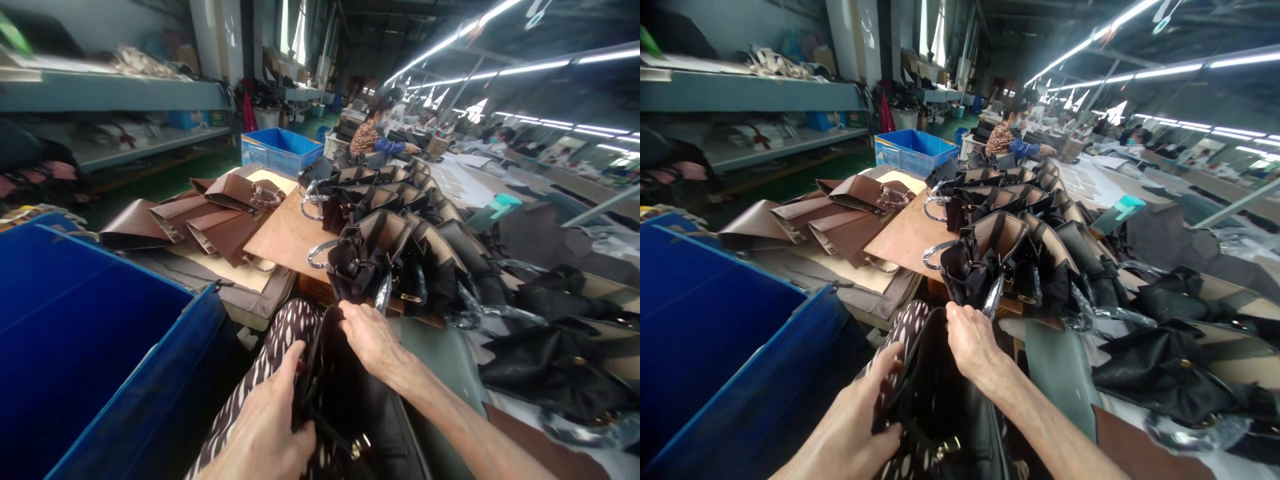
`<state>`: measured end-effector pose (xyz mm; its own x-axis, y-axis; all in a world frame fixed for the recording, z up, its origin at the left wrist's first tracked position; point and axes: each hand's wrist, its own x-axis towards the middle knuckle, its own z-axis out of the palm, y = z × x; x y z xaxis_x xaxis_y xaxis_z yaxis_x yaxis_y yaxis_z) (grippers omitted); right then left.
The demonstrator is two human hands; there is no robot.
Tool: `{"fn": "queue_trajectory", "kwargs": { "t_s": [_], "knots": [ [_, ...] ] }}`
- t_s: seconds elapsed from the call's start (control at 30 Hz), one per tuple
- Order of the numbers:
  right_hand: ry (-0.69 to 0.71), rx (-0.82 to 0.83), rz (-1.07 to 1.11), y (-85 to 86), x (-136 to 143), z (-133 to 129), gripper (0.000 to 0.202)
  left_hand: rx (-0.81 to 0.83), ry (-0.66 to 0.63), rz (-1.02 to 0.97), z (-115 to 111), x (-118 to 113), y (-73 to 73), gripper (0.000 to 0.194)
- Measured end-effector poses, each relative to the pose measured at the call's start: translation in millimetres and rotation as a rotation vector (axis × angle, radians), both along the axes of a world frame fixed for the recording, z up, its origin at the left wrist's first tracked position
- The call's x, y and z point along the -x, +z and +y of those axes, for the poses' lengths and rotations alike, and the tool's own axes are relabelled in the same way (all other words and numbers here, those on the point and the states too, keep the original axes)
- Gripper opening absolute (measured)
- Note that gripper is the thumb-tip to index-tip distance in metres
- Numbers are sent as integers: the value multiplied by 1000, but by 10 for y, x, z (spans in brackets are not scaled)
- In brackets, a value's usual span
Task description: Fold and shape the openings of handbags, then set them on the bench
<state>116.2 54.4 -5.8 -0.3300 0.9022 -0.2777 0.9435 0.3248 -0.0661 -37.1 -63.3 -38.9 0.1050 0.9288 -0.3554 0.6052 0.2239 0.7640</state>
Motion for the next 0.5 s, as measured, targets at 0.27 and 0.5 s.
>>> {"fn": "queue_trajectory", "kwargs": {
  "t_s": [0.27, 0.5],
  "knots": [
    [16, -17, 38, 7, -70, -36, 8, -162, 15, -105, 92, 413, 25, 56],
    [25, 42, 77, 6, -18, -47, 9, -114, 23, 250, 180, 421, -261, 55]
  ]
}}
